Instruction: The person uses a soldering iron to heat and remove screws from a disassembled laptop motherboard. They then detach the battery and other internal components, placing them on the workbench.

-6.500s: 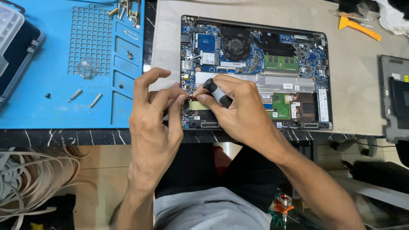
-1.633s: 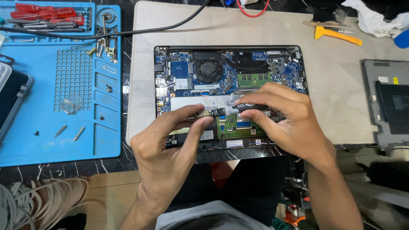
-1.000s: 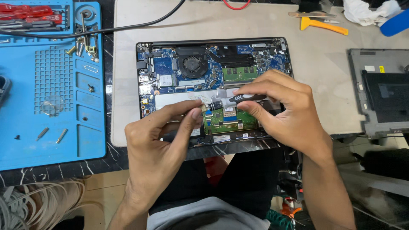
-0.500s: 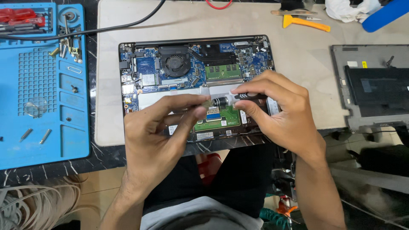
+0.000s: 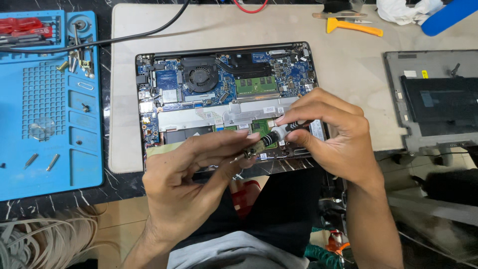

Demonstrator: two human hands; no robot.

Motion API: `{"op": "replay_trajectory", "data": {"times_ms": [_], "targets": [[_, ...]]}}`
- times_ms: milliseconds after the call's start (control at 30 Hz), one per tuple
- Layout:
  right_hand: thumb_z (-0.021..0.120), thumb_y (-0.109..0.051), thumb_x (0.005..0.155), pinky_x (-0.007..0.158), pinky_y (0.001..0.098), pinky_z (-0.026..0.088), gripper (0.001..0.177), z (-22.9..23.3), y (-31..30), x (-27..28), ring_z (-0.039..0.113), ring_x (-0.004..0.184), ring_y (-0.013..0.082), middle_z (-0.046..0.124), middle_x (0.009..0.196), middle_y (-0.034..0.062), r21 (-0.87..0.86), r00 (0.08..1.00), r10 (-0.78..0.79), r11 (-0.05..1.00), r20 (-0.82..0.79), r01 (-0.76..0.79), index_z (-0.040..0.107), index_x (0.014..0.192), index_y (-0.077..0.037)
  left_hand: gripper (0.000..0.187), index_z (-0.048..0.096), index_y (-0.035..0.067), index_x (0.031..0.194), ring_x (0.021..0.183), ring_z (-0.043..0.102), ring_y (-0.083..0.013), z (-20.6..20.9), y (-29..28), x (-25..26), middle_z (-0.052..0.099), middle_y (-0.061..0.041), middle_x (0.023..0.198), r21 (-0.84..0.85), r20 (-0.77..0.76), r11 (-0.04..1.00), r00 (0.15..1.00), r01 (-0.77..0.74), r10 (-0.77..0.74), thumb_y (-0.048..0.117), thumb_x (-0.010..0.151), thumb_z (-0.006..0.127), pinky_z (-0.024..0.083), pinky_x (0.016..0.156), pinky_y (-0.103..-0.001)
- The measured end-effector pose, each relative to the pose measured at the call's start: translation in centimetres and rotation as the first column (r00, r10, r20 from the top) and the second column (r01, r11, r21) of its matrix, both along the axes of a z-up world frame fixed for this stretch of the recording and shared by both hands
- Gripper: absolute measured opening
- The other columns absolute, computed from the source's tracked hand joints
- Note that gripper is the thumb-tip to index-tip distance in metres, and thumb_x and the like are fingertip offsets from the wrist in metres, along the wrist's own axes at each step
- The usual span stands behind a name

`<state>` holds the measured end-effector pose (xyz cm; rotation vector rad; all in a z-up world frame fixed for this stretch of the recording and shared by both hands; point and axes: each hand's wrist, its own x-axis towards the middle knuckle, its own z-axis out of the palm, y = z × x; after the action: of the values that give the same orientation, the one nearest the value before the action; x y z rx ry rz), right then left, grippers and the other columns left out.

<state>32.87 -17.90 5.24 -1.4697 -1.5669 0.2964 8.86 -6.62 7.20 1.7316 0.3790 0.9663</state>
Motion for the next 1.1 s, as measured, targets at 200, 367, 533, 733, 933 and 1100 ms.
{"op": "replay_trajectory", "data": {"times_ms": [200, 367, 533, 733, 933, 1100], "targets": [[0.071, -0.033, 0.107, 0.09, 0.0328, 0.062, 0.032, 0.0, 0.4, -0.3, 0.079, 0.099, 0.0227, 0.081, 0.107, 0.0116, -0.032, 0.999, 0.032, 0.999, -0.022, -0.033, 0.083, 0.116, -0.005, 0.028, 0.079, -0.002, 0.123, 0.104, 0.093, -0.0175, -0.2, -0.1, -0.5, 0.09, -0.013, 0.117, 0.061, -0.035, 0.996, 0.997, -0.072, 0.074, -0.006, 0.098, 0.089, 0.077, 0.101, -0.027], [0.068, -0.037, 0.107, 0.086, 0.0329, 0.06, 0.037, -0.3, 0.5, -0.4, 0.077, 0.094, 0.0229, 0.08, 0.104, 0.0116, -0.036, 0.998, 0.051, 0.998, -0.037, -0.053, 0.082, 0.116, -0.004, 0.023, 0.081, 0.0, 0.119, 0.099, 0.092, -0.0148, -0.2, 0.1, -0.8, 0.091, -0.01, 0.113, 0.09, -0.039, 0.992, 0.995, -0.09, 0.094, -0.003, 0.098, 0.09, 0.077, 0.095, -0.025], [0.07, -0.034, 0.107, 0.089, 0.0342, 0.06, 0.035, -0.9, 0.7, -0.3, 0.078, 0.097, 0.0243, 0.08, 0.105, 0.0132, -0.031, 0.998, 0.049, 0.998, -0.038, -0.05, 0.082, 0.115, -0.003, 0.023, 0.082, 0.002, 0.118, 0.097, 0.091, -0.0115, -0.5, 0.2, -0.9, 0.091, -0.007, 0.112, 0.139, -0.042, 0.983, 0.991, -0.12, 0.127, 0.0, 0.098, 0.092, 0.076, 0.091, -0.023], [0.074, -0.032, 0.106, 0.09, 0.0343, 0.061, 0.031, -1.2, 1.0, -0.3, 0.077, 0.099, 0.0248, 0.08, 0.106, 0.0136, -0.03, 0.999, 0.015, 0.999, -0.03, -0.015, 0.083, 0.114, -0.003, 0.019, 0.071, -0.003, 0.106, 0.115, 0.092, -0.0306, -1.2, 0.3, -0.9, 0.087, -0.015, 0.104, 0.012, 0.033, 0.998, 0.998, -0.059, 0.059, -0.011, 0.097, 0.086, 0.08, 0.095, -0.027], [0.079, -0.023, 0.105, 0.076, 0.028, 0.055, 0.022, -1.3, 1.3, -0.4, 0.072, 0.094, 0.0198, 0.08, 0.106, 0.0128, -0.036, 0.999, 0.002, 0.999, -0.039, -0.003, 0.083, 0.115, -0.003, 0.007, 0.061, -0.006, 0.106, 0.106, 0.093, -0.0364, -1.8, 0.6, -0.7, 0.087, -0.031, 0.11, -0.068, 0.086, 0.997, 0.995, -0.037, 0.042, -0.009, 0.108, 0.068, 0.081, 0.084, -0.032], [0.081, -0.023, 0.104, 0.074, 0.0285, 0.057, 0.023, -1.7, 1.4, -0.2, 0.075, 0.093, 0.0202, 0.082, 0.107, 0.0124, -0.044, 1.0, -0.006, 0.999, -0.019, 0.005, 0.084, 0.117, -0.004, 0.009, 0.055, -0.004, 0.107, 0.094, 0.094, -0.0321, -2.1, 0.9, -0.8, 0.085, -0.032, 0.122, -0.127, 0.086, 0.992, 0.996, -0.007, 0.018, -0.004, 0.112, 0.061, 0.082, 0.083, -0.033]]}}
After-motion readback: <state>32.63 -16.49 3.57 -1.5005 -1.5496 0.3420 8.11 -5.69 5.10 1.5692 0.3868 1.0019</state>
